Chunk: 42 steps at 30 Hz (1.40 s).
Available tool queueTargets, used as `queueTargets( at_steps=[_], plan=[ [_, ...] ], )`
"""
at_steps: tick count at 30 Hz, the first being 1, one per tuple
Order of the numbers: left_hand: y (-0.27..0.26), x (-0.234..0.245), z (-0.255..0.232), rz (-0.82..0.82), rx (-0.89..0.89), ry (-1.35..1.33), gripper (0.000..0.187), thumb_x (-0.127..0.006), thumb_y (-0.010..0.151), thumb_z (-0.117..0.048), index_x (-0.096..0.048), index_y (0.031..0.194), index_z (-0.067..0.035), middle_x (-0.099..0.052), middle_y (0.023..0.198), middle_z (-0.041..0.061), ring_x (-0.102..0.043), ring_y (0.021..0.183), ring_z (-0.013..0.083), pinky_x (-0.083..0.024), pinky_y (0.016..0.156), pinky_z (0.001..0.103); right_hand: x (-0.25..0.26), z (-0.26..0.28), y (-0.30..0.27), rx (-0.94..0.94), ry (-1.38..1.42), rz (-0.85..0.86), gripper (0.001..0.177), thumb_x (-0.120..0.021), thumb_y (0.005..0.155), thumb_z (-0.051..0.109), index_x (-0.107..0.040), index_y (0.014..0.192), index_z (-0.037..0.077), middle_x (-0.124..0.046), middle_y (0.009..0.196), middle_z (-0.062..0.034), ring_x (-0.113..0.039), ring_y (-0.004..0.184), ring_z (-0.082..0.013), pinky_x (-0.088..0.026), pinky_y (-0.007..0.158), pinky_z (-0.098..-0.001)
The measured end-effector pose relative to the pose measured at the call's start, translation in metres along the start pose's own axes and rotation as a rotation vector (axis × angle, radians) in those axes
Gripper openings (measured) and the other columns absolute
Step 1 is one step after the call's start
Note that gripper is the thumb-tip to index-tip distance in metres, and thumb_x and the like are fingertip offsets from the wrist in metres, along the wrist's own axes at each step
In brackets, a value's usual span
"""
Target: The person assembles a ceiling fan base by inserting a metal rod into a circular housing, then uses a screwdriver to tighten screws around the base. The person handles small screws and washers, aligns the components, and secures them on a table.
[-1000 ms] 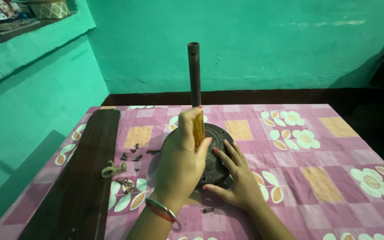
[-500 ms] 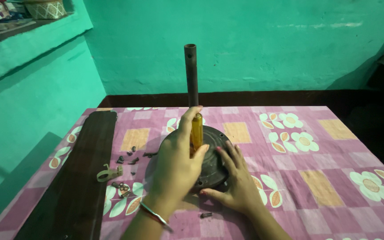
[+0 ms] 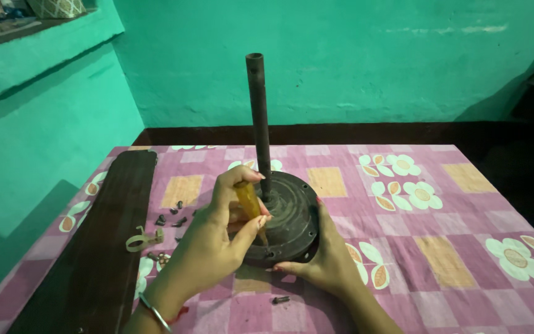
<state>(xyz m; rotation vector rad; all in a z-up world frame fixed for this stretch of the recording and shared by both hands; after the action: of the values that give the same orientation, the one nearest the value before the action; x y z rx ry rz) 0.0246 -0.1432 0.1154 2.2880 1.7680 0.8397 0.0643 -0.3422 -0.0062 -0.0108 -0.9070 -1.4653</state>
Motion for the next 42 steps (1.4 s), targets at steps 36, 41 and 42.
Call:
queueTargets(
  at_steps=[36, 41, 42],
  plan=[
    [0.065, -0.057, 0.01, -0.241, 0.042, -0.671, 0.036, -0.051, 0.105, -0.031, -0.048, 0.077, -0.01, -0.039, 0.058, -0.006, -0.032, 0.046, 0.004, -0.026, 0.042, 0.025, 0.001, 0.001, 0.001, -0.016, -0.106, 0.029, 0.15, -0.102, 0.045, 0.05, -0.016, 0.151, -0.012, -0.034, 0.154, -0.0334, -0.039, 0.143, -0.0434, -0.04, 0.112, -0.0439],
    [0.053, -0.013, 0.018, -0.194, 0.026, -0.692, 0.039, -0.045, 0.108, -0.035, -0.043, 0.077, -0.012, -0.038, 0.057, -0.004, -0.035, 0.047, 0.0057, -0.033, 0.045, 0.026, 0.001, 0.0, 0.0, -0.078, -0.099, 0.031, 0.151, -0.101, 0.044, 0.052, -0.017, 0.152, -0.012, -0.037, 0.154, -0.0317, -0.042, 0.143, -0.0407, -0.041, 0.112, -0.0422],
    [0.053, -0.015, 0.02, -0.199, 0.027, -0.68, 0.039, -0.045, 0.108, -0.036, -0.043, 0.078, -0.011, -0.038, 0.058, -0.004, -0.035, 0.048, 0.0058, -0.033, 0.046, 0.026, 0.002, -0.001, 0.0, -0.09, -0.101, 0.034, 0.151, -0.101, 0.044, 0.053, -0.017, 0.153, -0.011, -0.038, 0.153, -0.0312, -0.042, 0.143, -0.04, -0.041, 0.112, -0.0418]
  ],
)
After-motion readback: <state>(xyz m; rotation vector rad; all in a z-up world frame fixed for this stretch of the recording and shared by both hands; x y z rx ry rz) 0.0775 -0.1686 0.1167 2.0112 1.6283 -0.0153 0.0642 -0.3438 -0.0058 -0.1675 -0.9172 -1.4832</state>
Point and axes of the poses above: each hand's wrist, its own y-axis towards the middle knuckle, its own x-axis out of the back of the hand, z = x × y, the point moved 5 cm from there along y, towards the middle knuckle
